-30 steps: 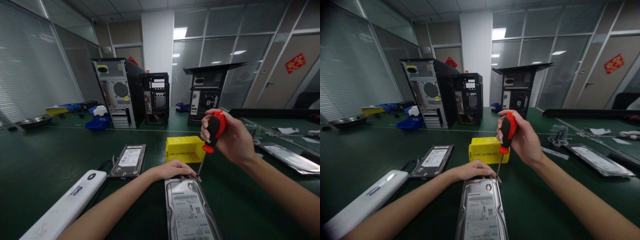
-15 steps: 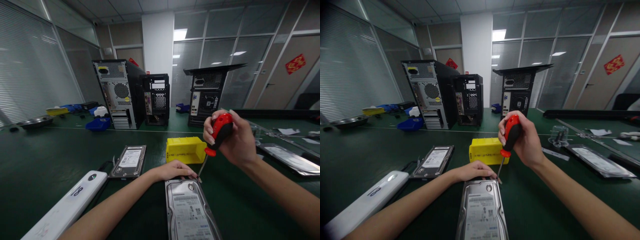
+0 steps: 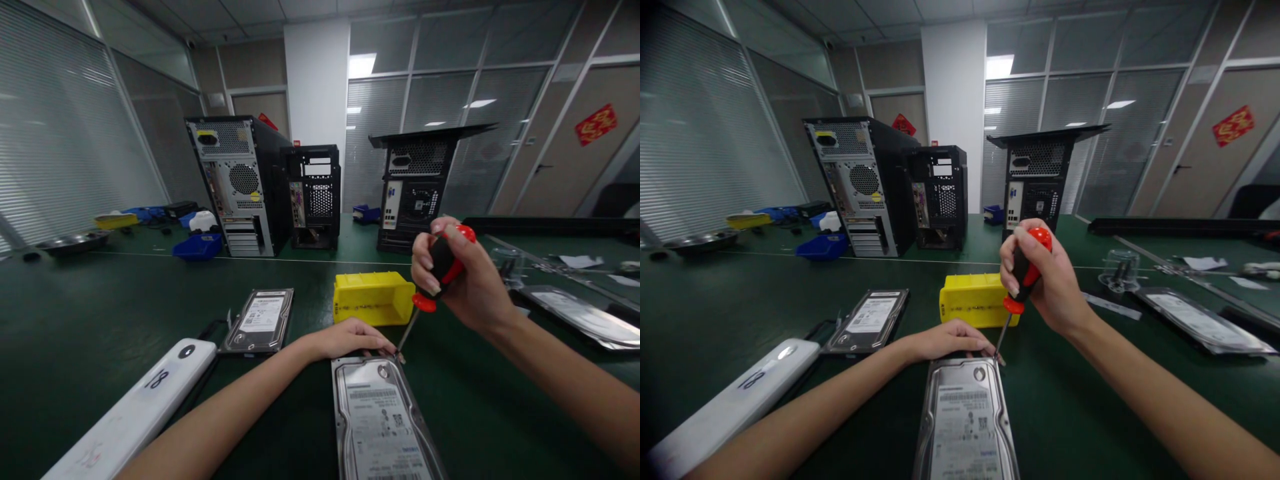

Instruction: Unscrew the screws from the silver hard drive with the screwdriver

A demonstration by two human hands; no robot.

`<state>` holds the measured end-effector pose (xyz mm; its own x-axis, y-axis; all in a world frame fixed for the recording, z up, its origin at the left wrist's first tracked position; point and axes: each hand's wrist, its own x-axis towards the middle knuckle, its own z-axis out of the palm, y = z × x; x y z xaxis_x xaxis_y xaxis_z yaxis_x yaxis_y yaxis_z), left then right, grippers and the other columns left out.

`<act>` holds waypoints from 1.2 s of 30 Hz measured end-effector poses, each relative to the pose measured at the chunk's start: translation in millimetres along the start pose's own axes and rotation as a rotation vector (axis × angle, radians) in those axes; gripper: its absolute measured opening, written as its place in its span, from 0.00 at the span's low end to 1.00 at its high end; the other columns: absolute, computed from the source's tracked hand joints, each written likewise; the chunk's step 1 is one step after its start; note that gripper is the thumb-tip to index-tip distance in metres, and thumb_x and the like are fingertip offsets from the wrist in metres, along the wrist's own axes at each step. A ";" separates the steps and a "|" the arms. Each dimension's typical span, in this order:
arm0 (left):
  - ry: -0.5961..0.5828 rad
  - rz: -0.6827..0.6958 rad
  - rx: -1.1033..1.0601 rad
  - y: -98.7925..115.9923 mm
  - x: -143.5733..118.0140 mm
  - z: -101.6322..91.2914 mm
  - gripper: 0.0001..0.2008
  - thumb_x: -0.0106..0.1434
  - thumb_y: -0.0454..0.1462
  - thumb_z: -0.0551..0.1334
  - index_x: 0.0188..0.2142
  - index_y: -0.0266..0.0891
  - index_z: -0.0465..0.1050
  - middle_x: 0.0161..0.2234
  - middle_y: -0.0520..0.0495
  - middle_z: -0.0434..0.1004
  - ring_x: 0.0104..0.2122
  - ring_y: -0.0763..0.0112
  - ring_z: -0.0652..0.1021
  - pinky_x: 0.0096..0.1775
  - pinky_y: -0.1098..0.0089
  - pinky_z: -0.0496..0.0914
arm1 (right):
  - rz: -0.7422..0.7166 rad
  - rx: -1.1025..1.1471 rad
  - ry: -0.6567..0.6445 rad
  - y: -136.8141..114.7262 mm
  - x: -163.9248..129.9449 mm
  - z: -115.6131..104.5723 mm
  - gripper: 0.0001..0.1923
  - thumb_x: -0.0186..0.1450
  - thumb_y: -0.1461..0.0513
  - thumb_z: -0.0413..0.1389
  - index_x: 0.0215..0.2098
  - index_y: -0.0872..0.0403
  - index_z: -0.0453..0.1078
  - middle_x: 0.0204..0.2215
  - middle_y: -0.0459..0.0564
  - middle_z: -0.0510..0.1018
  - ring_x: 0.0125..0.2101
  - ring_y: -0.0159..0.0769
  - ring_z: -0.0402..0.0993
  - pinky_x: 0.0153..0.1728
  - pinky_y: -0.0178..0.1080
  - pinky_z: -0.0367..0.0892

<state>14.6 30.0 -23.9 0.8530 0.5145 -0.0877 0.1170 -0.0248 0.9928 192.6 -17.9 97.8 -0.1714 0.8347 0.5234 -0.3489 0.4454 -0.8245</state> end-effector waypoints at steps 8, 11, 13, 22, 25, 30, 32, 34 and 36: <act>-0.005 0.001 0.020 0.5 -0.5 -0.7 0.17 0.62 0.45 0.61 0.44 0.36 0.77 0.45 0.44 0.78 0.43 0.67 0.76 0.47 0.68 0.66 | 0.015 -0.027 0.035 -0.6 1.1 -0.4 0.15 0.67 0.51 0.45 0.36 0.50 0.68 0.29 0.46 0.67 0.22 0.30 0.65 0.23 0.38 0.62; 0.007 -0.010 0.011 0.3 -0.6 -0.1 0.16 0.62 0.45 0.61 0.43 0.36 0.77 0.44 0.44 0.78 0.42 0.68 0.76 0.47 0.68 0.66 | 0.020 -0.030 0.061 -0.8 2.0 -1.4 0.09 0.62 0.54 0.54 0.30 0.51 0.66 0.32 0.45 0.68 0.23 0.29 0.67 0.22 0.35 0.62; 0.011 -0.009 0.007 -0.1 -0.6 0.0 0.17 0.62 0.45 0.61 0.43 0.36 0.77 0.43 0.45 0.79 0.42 0.68 0.76 0.47 0.68 0.67 | 0.022 -0.022 0.053 -1.5 2.4 -2.1 0.10 0.61 0.57 0.56 0.27 0.51 0.61 0.28 0.43 0.68 0.18 0.25 0.64 0.17 0.33 0.57; 0.012 -0.018 0.000 -2.0 0.2 -0.3 0.15 0.62 0.44 0.61 0.43 0.37 0.78 0.44 0.45 0.78 0.41 0.70 0.76 0.45 0.70 0.67 | 0.022 0.055 -0.002 -5.4 2.3 -3.1 0.19 0.67 0.49 0.41 0.31 0.51 0.66 0.24 0.44 0.62 0.14 0.25 0.57 0.17 0.35 0.50; 0.011 -0.020 0.001 -0.5 -0.3 0.5 0.16 0.62 0.45 0.61 0.43 0.37 0.77 0.44 0.45 0.78 0.42 0.68 0.76 0.46 0.69 0.67 | 0.010 -0.014 0.030 -3.5 1.5 -3.8 0.18 0.68 0.52 0.42 0.34 0.50 0.70 0.29 0.46 0.65 0.19 0.28 0.61 0.20 0.37 0.57; -0.006 0.001 -0.007 0.7 -0.9 0.6 0.18 0.61 0.47 0.62 0.43 0.36 0.78 0.45 0.44 0.78 0.44 0.66 0.76 0.49 0.67 0.66 | 0.036 -0.036 0.051 3.7 2.5 -4.7 0.09 0.65 0.54 0.51 0.34 0.49 0.69 0.32 0.46 0.68 0.24 0.30 0.62 0.23 0.36 0.61; -0.004 0.003 0.000 -0.2 -0.5 0.0 0.19 0.61 0.47 0.62 0.43 0.35 0.77 0.45 0.43 0.78 0.43 0.66 0.76 0.48 0.67 0.66 | 0.030 0.008 0.061 4.7 3.5 -3.9 0.07 0.63 0.56 0.54 0.32 0.50 0.69 0.33 0.45 0.68 0.23 0.27 0.61 0.22 0.34 0.61; -0.002 0.003 0.014 -1.1 0.1 -0.7 0.19 0.61 0.46 0.62 0.44 0.35 0.77 0.44 0.44 0.78 0.43 0.67 0.76 0.48 0.68 0.66 | 0.038 0.042 0.050 3.9 3.9 -2.8 0.08 0.64 0.56 0.52 0.31 0.50 0.68 0.31 0.44 0.67 0.21 0.26 0.60 0.20 0.33 0.60; -0.005 0.002 0.022 -1.1 0.2 -1.0 0.18 0.62 0.46 0.61 0.44 0.35 0.77 0.44 0.44 0.78 0.42 0.67 0.76 0.47 0.68 0.66 | 0.054 0.071 0.031 2.3 3.5 -2.1 0.12 0.66 0.54 0.48 0.31 0.50 0.68 0.29 0.45 0.66 0.20 0.27 0.60 0.21 0.33 0.61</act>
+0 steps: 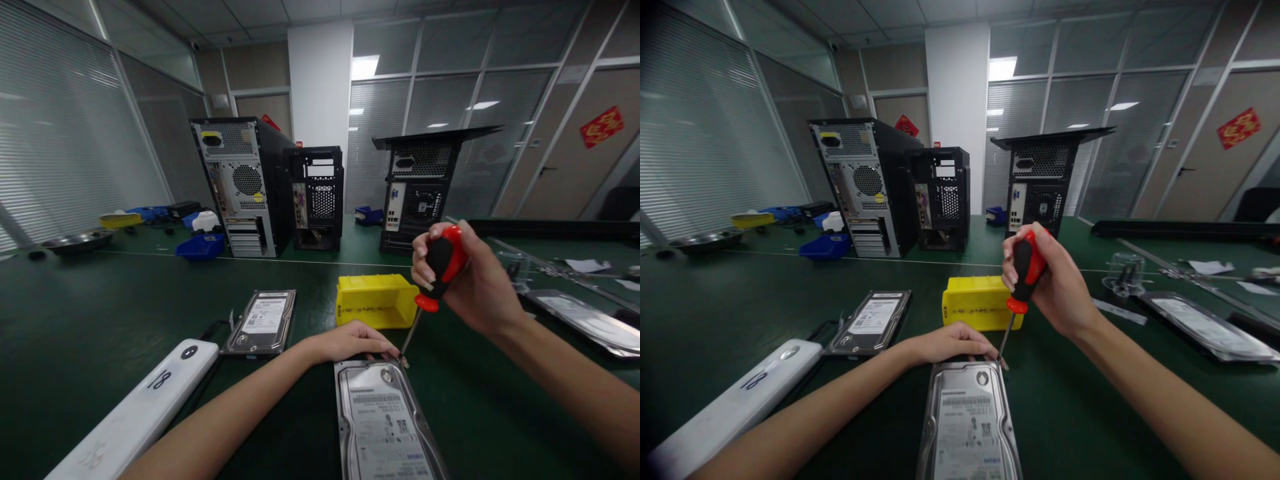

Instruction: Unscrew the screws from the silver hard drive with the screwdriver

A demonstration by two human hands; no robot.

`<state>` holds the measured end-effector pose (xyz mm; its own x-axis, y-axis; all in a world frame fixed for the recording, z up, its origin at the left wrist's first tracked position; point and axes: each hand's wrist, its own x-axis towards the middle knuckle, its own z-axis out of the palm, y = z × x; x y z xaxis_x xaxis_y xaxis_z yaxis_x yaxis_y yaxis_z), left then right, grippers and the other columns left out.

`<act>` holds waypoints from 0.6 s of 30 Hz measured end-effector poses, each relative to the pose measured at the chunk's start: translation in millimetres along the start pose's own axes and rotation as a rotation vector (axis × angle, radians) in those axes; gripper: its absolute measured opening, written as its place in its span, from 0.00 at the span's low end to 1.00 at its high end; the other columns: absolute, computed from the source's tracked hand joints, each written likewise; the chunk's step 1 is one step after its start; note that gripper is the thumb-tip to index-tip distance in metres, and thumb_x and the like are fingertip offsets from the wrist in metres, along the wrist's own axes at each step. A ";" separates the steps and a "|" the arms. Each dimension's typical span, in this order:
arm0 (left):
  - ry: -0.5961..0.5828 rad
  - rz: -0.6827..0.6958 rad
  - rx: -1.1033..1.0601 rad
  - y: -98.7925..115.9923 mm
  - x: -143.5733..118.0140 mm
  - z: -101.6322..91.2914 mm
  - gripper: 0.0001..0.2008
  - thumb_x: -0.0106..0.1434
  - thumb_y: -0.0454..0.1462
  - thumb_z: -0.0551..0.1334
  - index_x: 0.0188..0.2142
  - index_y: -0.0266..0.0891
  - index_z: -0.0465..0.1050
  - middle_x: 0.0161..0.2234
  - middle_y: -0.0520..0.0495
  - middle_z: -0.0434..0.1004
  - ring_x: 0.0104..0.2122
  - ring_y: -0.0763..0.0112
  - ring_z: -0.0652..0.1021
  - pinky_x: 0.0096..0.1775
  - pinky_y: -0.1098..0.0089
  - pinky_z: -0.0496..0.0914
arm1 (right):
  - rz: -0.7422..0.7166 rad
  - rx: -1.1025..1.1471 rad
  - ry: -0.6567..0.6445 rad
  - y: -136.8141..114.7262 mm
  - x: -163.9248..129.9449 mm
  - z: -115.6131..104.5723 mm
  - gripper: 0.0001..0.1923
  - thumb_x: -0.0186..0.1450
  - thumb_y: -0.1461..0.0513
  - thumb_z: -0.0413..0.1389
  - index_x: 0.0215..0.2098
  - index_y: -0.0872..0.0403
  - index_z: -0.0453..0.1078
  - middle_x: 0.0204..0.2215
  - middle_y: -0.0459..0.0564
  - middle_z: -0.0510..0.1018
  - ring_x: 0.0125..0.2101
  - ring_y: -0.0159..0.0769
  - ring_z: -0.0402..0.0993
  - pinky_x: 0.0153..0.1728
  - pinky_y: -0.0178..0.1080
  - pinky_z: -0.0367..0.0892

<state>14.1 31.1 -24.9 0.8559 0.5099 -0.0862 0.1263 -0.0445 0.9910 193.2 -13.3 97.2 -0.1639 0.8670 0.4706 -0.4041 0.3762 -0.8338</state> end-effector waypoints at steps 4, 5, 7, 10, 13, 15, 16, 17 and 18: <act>0.001 -0.004 0.000 3.3 -1.3 1.1 0.17 0.62 0.45 0.61 0.43 0.35 0.77 0.45 0.43 0.78 0.43 0.66 0.76 0.47 0.68 0.66 | -0.008 -0.005 0.017 0.3 -1.7 -0.5 0.13 0.66 0.55 0.47 0.40 0.50 0.72 0.33 0.47 0.66 0.26 0.30 0.66 0.28 0.35 0.68; 0.003 -0.004 -0.002 4.1 -1.7 1.5 0.17 0.62 0.45 0.61 0.43 0.35 0.77 0.45 0.43 0.78 0.43 0.66 0.76 0.47 0.67 0.66 | -0.007 -0.018 0.030 1.3 -1.7 -0.9 0.13 0.65 0.56 0.49 0.42 0.49 0.72 0.35 0.46 0.66 0.28 0.30 0.66 0.30 0.34 0.69; 0.008 -0.004 -0.007 4.7 -2.1 2.0 0.17 0.62 0.45 0.61 0.43 0.35 0.77 0.45 0.43 0.78 0.43 0.66 0.76 0.48 0.67 0.66 | 0.007 -0.041 0.063 3.9 -0.7 -1.8 0.12 0.64 0.57 0.52 0.44 0.48 0.72 0.35 0.46 0.67 0.30 0.29 0.68 0.32 0.33 0.70; 0.015 -0.007 -0.012 3.0 -1.5 1.9 0.16 0.62 0.44 0.61 0.43 0.35 0.78 0.44 0.43 0.78 0.42 0.67 0.76 0.47 0.68 0.66 | 0.017 -0.038 0.098 7.3 2.2 -3.1 0.10 0.62 0.57 0.56 0.41 0.48 0.71 0.35 0.45 0.68 0.30 0.29 0.68 0.31 0.32 0.70; 0.020 0.002 -0.010 0.5 -0.2 1.5 0.15 0.62 0.43 0.61 0.42 0.35 0.78 0.42 0.44 0.79 0.40 0.69 0.76 0.44 0.70 0.67 | 0.036 -0.018 0.098 8.9 4.8 -4.3 0.08 0.59 0.59 0.60 0.38 0.47 0.70 0.33 0.43 0.69 0.26 0.26 0.67 0.28 0.30 0.68; 0.022 0.006 -0.006 -0.1 0.3 1.4 0.15 0.62 0.43 0.61 0.42 0.34 0.78 0.41 0.44 0.79 0.38 0.70 0.76 0.43 0.71 0.67 | 0.038 -0.021 0.089 9.3 5.3 -4.9 0.08 0.59 0.61 0.60 0.38 0.47 0.70 0.29 0.41 0.69 0.23 0.25 0.65 0.24 0.30 0.66; 0.022 0.004 -0.005 0.0 0.2 1.3 0.15 0.62 0.43 0.61 0.42 0.35 0.78 0.41 0.45 0.79 0.38 0.70 0.76 0.43 0.71 0.66 | 0.033 -0.022 0.087 9.4 5.3 -4.9 0.08 0.59 0.61 0.60 0.38 0.46 0.70 0.28 0.41 0.68 0.22 0.24 0.64 0.23 0.29 0.65; 0.023 0.003 -0.006 0.3 0.1 1.3 0.15 0.62 0.43 0.61 0.42 0.35 0.78 0.41 0.45 0.79 0.38 0.70 0.76 0.43 0.70 0.66 | 0.029 -0.017 0.084 9.3 5.0 -4.7 0.08 0.60 0.60 0.59 0.38 0.46 0.70 0.28 0.41 0.67 0.21 0.24 0.63 0.22 0.30 0.64; 0.021 0.001 -0.009 0.7 -0.1 1.3 0.16 0.62 0.44 0.61 0.42 0.35 0.78 0.41 0.45 0.79 0.38 0.70 0.76 0.43 0.70 0.66 | 0.028 -0.007 0.080 9.1 4.6 -4.4 0.07 0.62 0.58 0.57 0.39 0.46 0.70 0.28 0.42 0.67 0.21 0.24 0.62 0.22 0.30 0.63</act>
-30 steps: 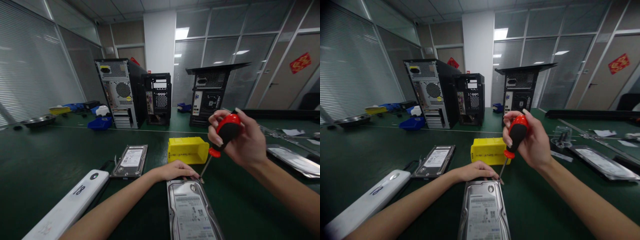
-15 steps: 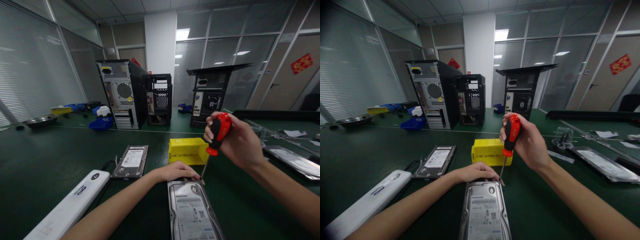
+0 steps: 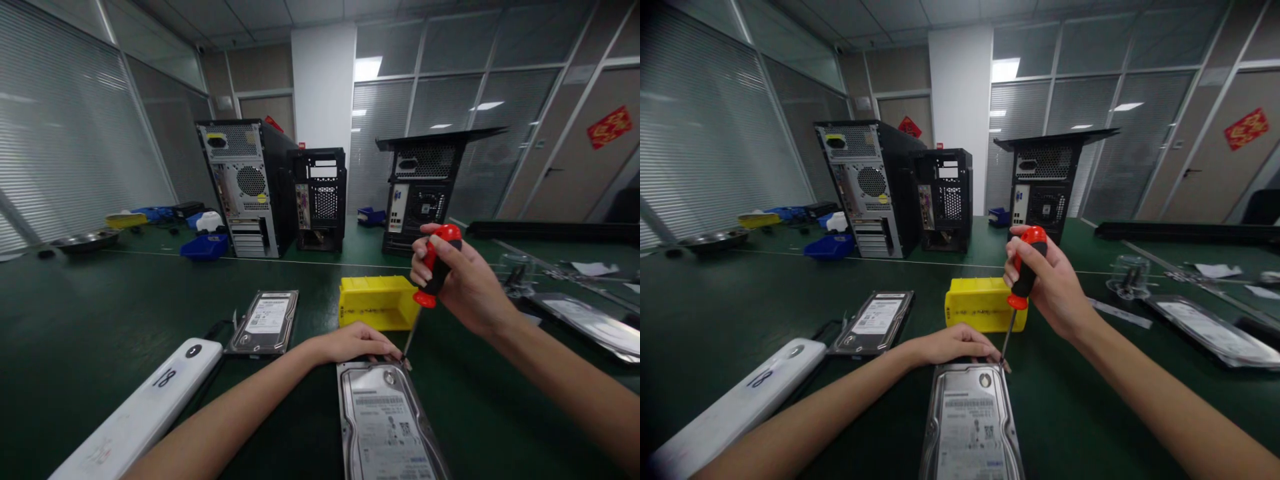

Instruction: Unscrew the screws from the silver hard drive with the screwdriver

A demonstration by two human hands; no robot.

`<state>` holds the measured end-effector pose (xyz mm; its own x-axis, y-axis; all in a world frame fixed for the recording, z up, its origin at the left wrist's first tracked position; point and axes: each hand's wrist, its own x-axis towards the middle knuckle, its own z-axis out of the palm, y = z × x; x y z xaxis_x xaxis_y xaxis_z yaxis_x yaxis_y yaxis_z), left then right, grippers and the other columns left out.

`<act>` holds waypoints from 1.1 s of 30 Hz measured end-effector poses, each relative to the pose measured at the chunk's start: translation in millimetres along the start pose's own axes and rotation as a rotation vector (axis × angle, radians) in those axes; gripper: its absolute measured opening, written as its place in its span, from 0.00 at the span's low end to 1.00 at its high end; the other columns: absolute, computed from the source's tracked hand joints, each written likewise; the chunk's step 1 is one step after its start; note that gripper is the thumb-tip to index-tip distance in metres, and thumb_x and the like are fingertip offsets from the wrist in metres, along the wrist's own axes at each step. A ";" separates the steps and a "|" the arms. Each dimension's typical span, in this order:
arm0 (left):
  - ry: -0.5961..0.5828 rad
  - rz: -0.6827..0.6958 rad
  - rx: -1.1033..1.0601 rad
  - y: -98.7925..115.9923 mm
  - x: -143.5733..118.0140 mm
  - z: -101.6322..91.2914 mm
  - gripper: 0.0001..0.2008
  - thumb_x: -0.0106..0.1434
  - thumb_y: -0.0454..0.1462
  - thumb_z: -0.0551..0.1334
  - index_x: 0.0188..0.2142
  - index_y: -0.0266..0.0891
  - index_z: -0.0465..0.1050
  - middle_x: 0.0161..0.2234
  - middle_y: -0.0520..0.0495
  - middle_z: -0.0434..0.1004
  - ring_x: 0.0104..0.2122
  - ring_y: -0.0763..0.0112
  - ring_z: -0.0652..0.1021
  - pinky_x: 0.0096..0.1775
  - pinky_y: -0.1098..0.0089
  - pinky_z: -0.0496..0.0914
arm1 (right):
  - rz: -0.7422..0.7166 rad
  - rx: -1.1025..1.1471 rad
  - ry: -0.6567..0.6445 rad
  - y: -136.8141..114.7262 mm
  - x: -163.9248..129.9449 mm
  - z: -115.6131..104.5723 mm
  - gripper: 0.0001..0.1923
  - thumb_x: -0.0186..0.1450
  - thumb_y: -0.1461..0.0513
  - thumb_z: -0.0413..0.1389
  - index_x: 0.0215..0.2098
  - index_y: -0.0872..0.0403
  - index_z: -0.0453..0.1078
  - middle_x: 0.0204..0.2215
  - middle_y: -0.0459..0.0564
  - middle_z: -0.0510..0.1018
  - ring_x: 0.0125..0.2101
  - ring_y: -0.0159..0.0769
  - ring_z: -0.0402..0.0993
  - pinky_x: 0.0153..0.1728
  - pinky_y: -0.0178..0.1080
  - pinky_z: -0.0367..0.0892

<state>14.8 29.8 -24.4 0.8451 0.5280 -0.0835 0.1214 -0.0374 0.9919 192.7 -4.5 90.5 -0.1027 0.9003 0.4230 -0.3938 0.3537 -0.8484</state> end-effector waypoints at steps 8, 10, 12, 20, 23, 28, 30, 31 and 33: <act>-0.003 0.010 -0.006 -1.5 -0.1 -0.8 0.16 0.62 0.45 0.61 0.43 0.36 0.77 0.41 0.46 0.79 0.40 0.69 0.76 0.45 0.69 0.66 | 0.031 0.025 -0.015 -4.4 -2.7 2.5 0.14 0.66 0.52 0.48 0.39 0.49 0.73 0.30 0.46 0.68 0.24 0.28 0.65 0.25 0.34 0.68; -0.008 0.015 -0.004 -1.6 -0.2 -0.8 0.17 0.62 0.45 0.61 0.43 0.35 0.77 0.42 0.45 0.78 0.40 0.69 0.76 0.46 0.69 0.66 | 0.025 0.023 0.012 -5.3 -2.3 2.5 0.10 0.63 0.54 0.54 0.36 0.51 0.72 0.32 0.46 0.69 0.26 0.28 0.67 0.27 0.32 0.69; -0.019 0.021 0.005 -0.6 -0.7 -0.7 0.17 0.62 0.45 0.61 0.44 0.35 0.77 0.43 0.45 0.78 0.41 0.69 0.76 0.46 0.69 0.66 | -0.003 -0.001 0.045 -6.0 -2.0 2.5 0.07 0.59 0.57 0.59 0.33 0.52 0.70 0.32 0.45 0.70 0.28 0.28 0.68 0.27 0.31 0.69; -0.042 0.005 0.022 0.2 -0.1 -2.5 0.17 0.62 0.46 0.61 0.44 0.37 0.77 0.44 0.45 0.78 0.42 0.68 0.76 0.47 0.68 0.66 | -0.073 0.008 -0.053 -8.2 -4.5 4.4 0.09 0.67 0.55 0.49 0.36 0.49 0.68 0.22 0.43 0.67 0.19 0.27 0.61 0.19 0.31 0.61; -0.052 0.022 0.020 -1.3 0.7 -3.2 0.16 0.63 0.45 0.60 0.44 0.37 0.77 0.44 0.46 0.78 0.42 0.70 0.76 0.46 0.69 0.66 | -0.063 0.031 -0.081 -9.1 -6.4 5.0 0.19 0.69 0.54 0.41 0.39 0.53 0.71 0.26 0.47 0.69 0.23 0.29 0.65 0.24 0.34 0.65; -0.046 0.018 0.011 0.2 0.4 -1.0 0.16 0.63 0.45 0.60 0.43 0.36 0.77 0.45 0.44 0.78 0.42 0.69 0.76 0.45 0.69 0.67 | -0.017 0.051 -0.060 -8.2 -8.6 4.4 0.15 0.67 0.53 0.48 0.37 0.54 0.71 0.29 0.46 0.70 0.25 0.28 0.68 0.29 0.32 0.68; -0.041 0.016 0.009 0.7 0.1 -0.5 0.16 0.63 0.45 0.60 0.43 0.36 0.77 0.45 0.44 0.78 0.42 0.68 0.76 0.46 0.68 0.67 | -0.037 0.026 -0.042 -7.9 -8.7 4.9 0.11 0.64 0.54 0.53 0.34 0.54 0.70 0.29 0.45 0.71 0.26 0.27 0.69 0.29 0.31 0.68; -0.038 0.017 0.010 0.7 0.0 -0.5 0.16 0.62 0.45 0.60 0.43 0.36 0.77 0.45 0.44 0.78 0.43 0.68 0.76 0.46 0.68 0.66 | -0.055 0.005 -0.039 -8.0 -8.5 5.5 0.09 0.63 0.55 0.55 0.33 0.53 0.69 0.29 0.45 0.72 0.26 0.27 0.69 0.29 0.31 0.68; -0.039 0.020 0.017 0.4 -0.1 -1.0 0.17 0.63 0.45 0.61 0.43 0.36 0.77 0.45 0.44 0.78 0.43 0.68 0.76 0.47 0.68 0.66 | -0.080 -0.028 -0.051 -8.1 -7.7 6.8 0.07 0.62 0.58 0.56 0.31 0.52 0.65 0.26 0.43 0.71 0.22 0.27 0.67 0.24 0.31 0.66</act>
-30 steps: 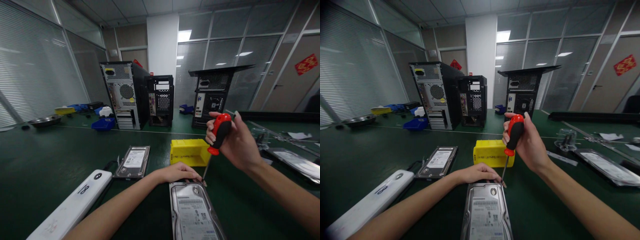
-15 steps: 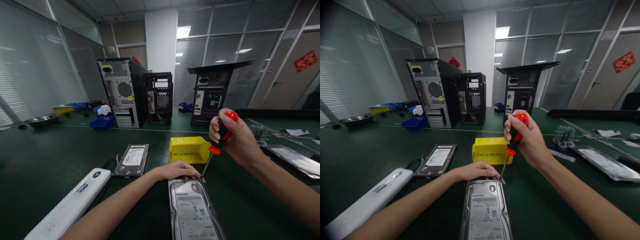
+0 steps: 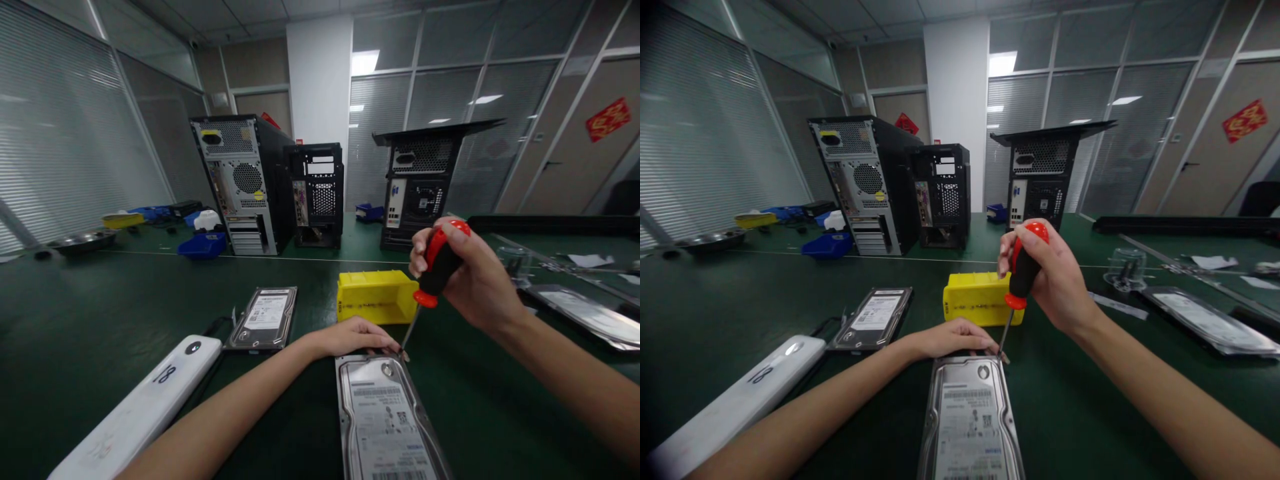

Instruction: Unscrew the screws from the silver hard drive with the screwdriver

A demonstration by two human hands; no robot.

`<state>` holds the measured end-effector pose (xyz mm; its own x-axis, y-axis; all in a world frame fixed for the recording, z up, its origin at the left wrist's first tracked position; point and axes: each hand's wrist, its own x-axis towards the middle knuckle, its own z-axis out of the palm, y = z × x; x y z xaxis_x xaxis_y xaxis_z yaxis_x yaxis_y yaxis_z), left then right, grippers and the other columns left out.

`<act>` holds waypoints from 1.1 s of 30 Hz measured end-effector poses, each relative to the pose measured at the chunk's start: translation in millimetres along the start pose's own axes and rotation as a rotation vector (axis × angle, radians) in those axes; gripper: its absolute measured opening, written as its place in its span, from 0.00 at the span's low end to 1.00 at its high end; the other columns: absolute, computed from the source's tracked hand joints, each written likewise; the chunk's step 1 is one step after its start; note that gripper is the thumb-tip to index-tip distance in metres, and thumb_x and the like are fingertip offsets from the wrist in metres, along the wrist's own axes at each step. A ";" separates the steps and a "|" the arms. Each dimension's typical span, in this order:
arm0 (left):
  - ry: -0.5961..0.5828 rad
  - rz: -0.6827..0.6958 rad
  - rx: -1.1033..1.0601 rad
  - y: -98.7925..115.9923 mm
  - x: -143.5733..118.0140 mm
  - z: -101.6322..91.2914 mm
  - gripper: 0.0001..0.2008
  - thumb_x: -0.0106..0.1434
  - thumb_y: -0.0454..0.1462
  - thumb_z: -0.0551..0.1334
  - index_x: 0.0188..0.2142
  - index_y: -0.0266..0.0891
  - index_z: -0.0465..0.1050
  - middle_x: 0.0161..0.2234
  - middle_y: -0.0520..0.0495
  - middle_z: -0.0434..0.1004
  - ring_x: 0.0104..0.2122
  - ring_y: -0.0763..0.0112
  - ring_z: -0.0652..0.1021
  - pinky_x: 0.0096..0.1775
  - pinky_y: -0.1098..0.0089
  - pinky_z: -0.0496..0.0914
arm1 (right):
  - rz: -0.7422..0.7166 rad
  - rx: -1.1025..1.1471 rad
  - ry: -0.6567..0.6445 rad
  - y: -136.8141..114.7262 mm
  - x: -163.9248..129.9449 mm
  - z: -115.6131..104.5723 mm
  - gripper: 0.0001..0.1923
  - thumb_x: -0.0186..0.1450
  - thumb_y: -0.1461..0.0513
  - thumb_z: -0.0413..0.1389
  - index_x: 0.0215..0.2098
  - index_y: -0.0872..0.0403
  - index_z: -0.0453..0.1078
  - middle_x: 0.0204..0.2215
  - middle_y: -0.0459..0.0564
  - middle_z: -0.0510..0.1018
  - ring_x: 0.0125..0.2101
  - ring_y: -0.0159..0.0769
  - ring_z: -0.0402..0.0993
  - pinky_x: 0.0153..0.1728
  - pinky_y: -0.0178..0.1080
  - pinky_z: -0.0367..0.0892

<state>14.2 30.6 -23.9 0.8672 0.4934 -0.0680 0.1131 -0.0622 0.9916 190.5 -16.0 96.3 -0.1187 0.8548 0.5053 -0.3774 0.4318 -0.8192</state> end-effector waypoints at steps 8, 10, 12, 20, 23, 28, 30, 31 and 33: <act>0.003 -0.011 -0.001 -1.5 0.3 -1.1 0.19 0.62 0.47 0.61 0.44 0.36 0.77 0.45 0.44 0.78 0.42 0.68 0.76 0.47 0.68 0.66 | -0.013 0.026 -0.071 0.6 2.1 -0.1 0.06 0.65 0.57 0.52 0.35 0.51 0.65 0.21 0.42 0.67 0.17 0.25 0.59 0.18 0.31 0.56; 0.001 -0.010 0.001 -1.9 0.5 -1.4 0.19 0.62 0.47 0.61 0.45 0.36 0.77 0.44 0.45 0.78 0.42 0.68 0.76 0.47 0.68 0.66 | -0.011 0.033 -0.094 -0.2 1.3 -0.2 0.07 0.66 0.57 0.51 0.35 0.52 0.66 0.21 0.42 0.67 0.17 0.24 0.59 0.18 0.31 0.55; -0.001 -0.008 0.011 -2.3 0.6 -1.8 0.18 0.62 0.46 0.61 0.45 0.37 0.77 0.44 0.45 0.78 0.42 0.69 0.76 0.47 0.68 0.66 | -0.005 0.028 -0.087 -0.9 0.6 0.6 0.07 0.66 0.57 0.52 0.34 0.52 0.66 0.22 0.42 0.66 0.17 0.24 0.59 0.18 0.31 0.55; 0.024 -0.008 0.014 -2.4 0.0 -0.7 0.16 0.62 0.45 0.61 0.44 0.37 0.77 0.43 0.46 0.78 0.41 0.70 0.76 0.47 0.69 0.66 | -0.012 -0.038 0.014 1.5 1.3 1.6 0.07 0.65 0.57 0.54 0.33 0.52 0.65 0.23 0.42 0.66 0.19 0.24 0.61 0.20 0.31 0.58; 0.025 0.000 0.022 -2.0 0.0 0.0 0.16 0.63 0.45 0.60 0.44 0.37 0.77 0.42 0.46 0.79 0.40 0.71 0.76 0.46 0.70 0.66 | 0.003 0.006 -0.001 1.5 2.0 0.3 0.08 0.65 0.55 0.53 0.33 0.52 0.65 0.23 0.42 0.66 0.19 0.24 0.60 0.20 0.31 0.58; 0.000 0.003 0.024 -2.9 0.8 -2.1 0.17 0.63 0.45 0.60 0.45 0.37 0.76 0.44 0.45 0.78 0.41 0.70 0.76 0.46 0.69 0.66 | 0.007 0.062 -0.024 -0.3 1.8 1.7 0.17 0.68 0.50 0.44 0.32 0.52 0.64 0.21 0.44 0.66 0.19 0.27 0.61 0.21 0.33 0.58; -0.012 0.000 0.028 -3.7 1.0 -3.2 0.17 0.63 0.45 0.60 0.46 0.37 0.76 0.44 0.45 0.78 0.42 0.70 0.76 0.47 0.69 0.66 | -0.006 0.046 -0.020 -0.5 1.3 2.9 0.15 0.69 0.51 0.43 0.34 0.51 0.65 0.22 0.44 0.67 0.19 0.28 0.61 0.21 0.33 0.58; -0.014 -0.003 0.029 -4.0 1.0 -3.6 0.17 0.63 0.46 0.60 0.46 0.37 0.76 0.44 0.45 0.78 0.42 0.70 0.76 0.47 0.69 0.66 | -0.011 0.034 -0.015 -0.5 1.1 3.4 0.15 0.69 0.52 0.43 0.35 0.50 0.65 0.22 0.44 0.67 0.19 0.28 0.61 0.21 0.33 0.58; -0.005 -0.006 0.024 -4.0 0.6 -3.6 0.17 0.63 0.46 0.60 0.45 0.37 0.76 0.44 0.46 0.78 0.42 0.70 0.76 0.47 0.69 0.66 | -0.010 0.015 -0.007 -0.6 0.7 4.2 0.15 0.69 0.51 0.44 0.35 0.51 0.66 0.22 0.44 0.67 0.19 0.28 0.61 0.21 0.33 0.58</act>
<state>12.6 34.3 -27.5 0.8689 0.4894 -0.0742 0.1296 -0.0803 0.9883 186.7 -16.9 98.3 -0.1216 0.8483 0.5153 -0.3927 0.4357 -0.8099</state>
